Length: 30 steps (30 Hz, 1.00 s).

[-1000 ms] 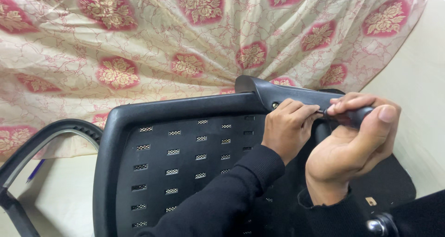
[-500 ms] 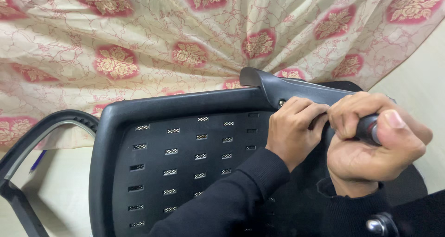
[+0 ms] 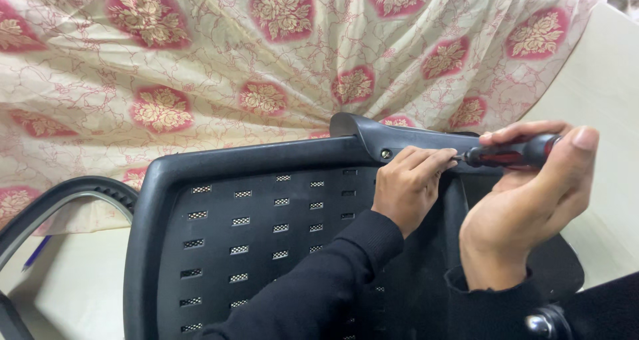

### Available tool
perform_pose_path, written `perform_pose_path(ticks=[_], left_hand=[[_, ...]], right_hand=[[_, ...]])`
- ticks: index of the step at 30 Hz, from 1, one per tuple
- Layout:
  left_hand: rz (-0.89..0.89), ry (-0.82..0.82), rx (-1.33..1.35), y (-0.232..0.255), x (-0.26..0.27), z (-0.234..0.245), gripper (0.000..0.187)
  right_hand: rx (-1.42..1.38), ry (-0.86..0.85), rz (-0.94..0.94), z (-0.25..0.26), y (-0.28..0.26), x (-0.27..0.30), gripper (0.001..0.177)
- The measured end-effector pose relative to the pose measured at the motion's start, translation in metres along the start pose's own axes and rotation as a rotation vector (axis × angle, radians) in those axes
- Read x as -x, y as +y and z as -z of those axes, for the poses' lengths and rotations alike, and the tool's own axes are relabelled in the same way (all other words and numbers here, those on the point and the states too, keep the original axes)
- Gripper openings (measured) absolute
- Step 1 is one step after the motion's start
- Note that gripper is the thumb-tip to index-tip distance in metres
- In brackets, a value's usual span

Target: The person uses a screwdriver to tighten a screw on the back of a black plastic chair. The hands remain in frame throughout, manipulating the tool to secure the chair's backrest.

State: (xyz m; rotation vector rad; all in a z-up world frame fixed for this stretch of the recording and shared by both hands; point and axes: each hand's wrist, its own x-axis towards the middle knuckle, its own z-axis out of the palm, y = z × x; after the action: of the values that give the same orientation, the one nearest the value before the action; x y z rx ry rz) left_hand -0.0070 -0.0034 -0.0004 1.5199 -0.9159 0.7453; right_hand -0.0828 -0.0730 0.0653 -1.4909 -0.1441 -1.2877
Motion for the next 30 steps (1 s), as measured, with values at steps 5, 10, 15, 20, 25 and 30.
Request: perform_pose_path(ticks=[5, 10, 15, 20, 25, 30], left_hand=[[0.056, 0.03, 0.023, 0.004, 0.003, 0.001, 0.017], [0.073, 0.017, 0.039, 0.006, 0.004, 0.003, 0.019], [0.115, -0.036, 0.033, 0.004, 0.006, 0.002, 0.029], [0.111, -0.038, 0.05, -0.002, 0.007, 0.0, 0.028], [0.118, -0.017, 0.064, -0.002, 0.01, -0.001, 0.024], [0.101, 0.008, 0.052, -0.003, 0.006, 0.001, 0.018]], right_hand=[[-0.053, 0.006, 0.0, -0.013, 0.01, 0.012, 0.056], [-0.136, 0.052, -0.091, -0.011, 0.022, 0.007, 0.062], [-0.237, 0.024, -0.129, -0.004, 0.033, 0.0, 0.061], [-0.221, -0.019, -0.167, -0.002, 0.034, 0.002, 0.059], [-0.144, -0.186, -0.241, 0.011, 0.026, -0.009, 0.057], [-0.184, -0.381, -0.368, 0.02, 0.021, -0.032, 0.06]])
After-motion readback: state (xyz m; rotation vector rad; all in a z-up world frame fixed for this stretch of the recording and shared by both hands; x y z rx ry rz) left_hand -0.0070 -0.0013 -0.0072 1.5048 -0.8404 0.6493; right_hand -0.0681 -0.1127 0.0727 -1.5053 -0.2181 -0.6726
